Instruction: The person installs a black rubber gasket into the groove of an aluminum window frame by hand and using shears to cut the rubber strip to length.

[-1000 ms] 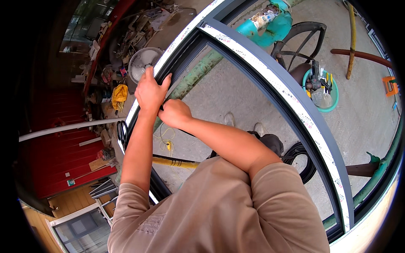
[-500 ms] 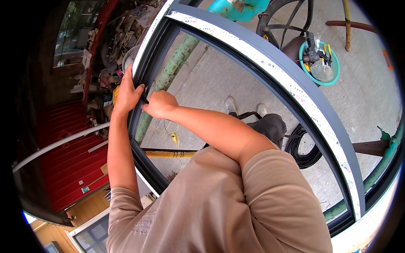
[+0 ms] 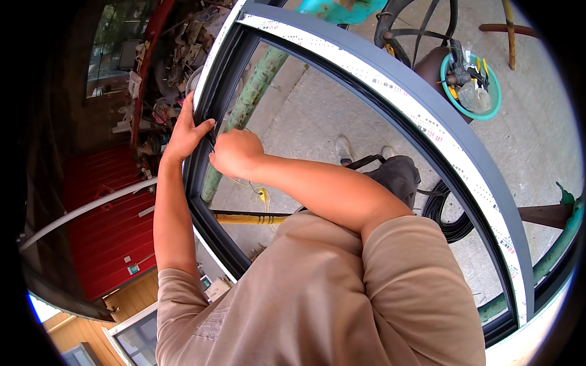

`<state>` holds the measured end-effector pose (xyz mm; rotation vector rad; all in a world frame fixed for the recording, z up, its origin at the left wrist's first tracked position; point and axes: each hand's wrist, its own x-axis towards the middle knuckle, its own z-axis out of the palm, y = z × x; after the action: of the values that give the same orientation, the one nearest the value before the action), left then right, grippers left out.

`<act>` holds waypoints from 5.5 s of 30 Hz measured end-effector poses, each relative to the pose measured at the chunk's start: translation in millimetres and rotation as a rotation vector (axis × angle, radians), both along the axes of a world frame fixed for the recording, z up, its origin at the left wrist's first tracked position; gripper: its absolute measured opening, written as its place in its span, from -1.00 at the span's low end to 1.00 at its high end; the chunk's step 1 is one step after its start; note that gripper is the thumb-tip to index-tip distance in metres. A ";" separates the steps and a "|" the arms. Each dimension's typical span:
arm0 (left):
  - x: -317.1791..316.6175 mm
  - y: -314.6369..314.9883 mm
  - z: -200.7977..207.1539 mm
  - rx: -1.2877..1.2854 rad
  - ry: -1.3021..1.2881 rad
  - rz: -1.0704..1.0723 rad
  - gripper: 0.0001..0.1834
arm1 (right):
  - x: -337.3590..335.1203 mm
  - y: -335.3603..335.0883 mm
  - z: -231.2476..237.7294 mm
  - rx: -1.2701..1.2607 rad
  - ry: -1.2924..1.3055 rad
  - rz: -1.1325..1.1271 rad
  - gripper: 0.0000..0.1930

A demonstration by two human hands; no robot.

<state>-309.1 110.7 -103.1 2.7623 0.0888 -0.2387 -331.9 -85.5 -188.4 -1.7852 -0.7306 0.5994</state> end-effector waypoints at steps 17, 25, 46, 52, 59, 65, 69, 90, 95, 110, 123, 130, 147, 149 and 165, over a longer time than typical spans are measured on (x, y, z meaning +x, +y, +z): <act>-8.2 -28.1 -24.9 0.389 -0.289 0.033 -0.11 | 0.1 19.4 -15.6 -0.020 -0.004 -0.070 -0.66; -8.6 -24.4 -26.2 0.395 -0.263 0.057 -0.13 | -0.2 34.0 -14.3 -0.023 -0.044 -0.060 -0.70; -0.1 9.5 -43.6 0.540 -0.314 0.031 -0.20 | 30.5 72.4 -19.5 -0.173 -0.130 0.262 -0.79; -11.3 -10.1 -43.0 0.504 -0.318 0.067 -0.20 | 61.9 40.4 -3.3 -0.272 0.101 0.550 -0.68; 4.2 -33.6 -28.7 0.405 -0.343 0.062 -0.18 | 43.3 9.5 5.0 -0.213 -0.246 0.298 -0.58; -9.8 -25.3 -32.2 0.351 -0.322 0.139 -0.10 | 69.8 -8.4 73.7 -0.351 -0.500 0.261 -0.74; -5.0 -25.2 -39.7 0.382 -0.389 0.175 -0.28 | 119.7 6.8 100.1 -0.268 -0.938 0.016 -0.41; -5.0 -33.2 -63.3 0.285 -0.536 0.267 -0.59 | 171.0 46.7 58.6 -0.265 -0.970 0.412 -0.03; -0.9 -36.2 -67.2 0.264 -0.615 0.302 -0.56 | 174.3 46.3 63.0 -0.284 -0.979 0.429 0.00; -91.6 -136.6 -92.4 -0.128 -0.813 0.728 -0.27 | 180.4 42.4 58.7 -0.252 -1.165 0.527 -0.15; -157.9 -164.7 -263.8 -0.785 -0.224 1.036 -0.66 | 172.9 45.8 64.1 -0.291 -1.168 0.555 -0.23; -235.2 -173.0 -338.0 -0.752 0.023 1.272 -0.63 | 173.7 45.9 63.0 -0.320 -1.173 0.569 -0.24; -228.3 -172.1 -371.3 -1.390 0.312 1.954 -0.39 | 177.0 46.0 57.0 -0.369 -1.143 0.561 -0.15; -229.8 -173.8 -383.9 -1.364 0.201 2.016 -0.39 | 178.0 46.4 58.1 -0.367 -1.129 0.571 -0.15; -250.1 -183.6 -395.0 -0.588 -0.151 2.499 -0.54 | 179.3 49.8 59.7 -0.361 -1.142 0.583 -0.15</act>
<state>-559.2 -72.9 -498.1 0.5465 2.3168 0.5056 -152.6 -35.7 -128.7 -2.1996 -2.0641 -0.0108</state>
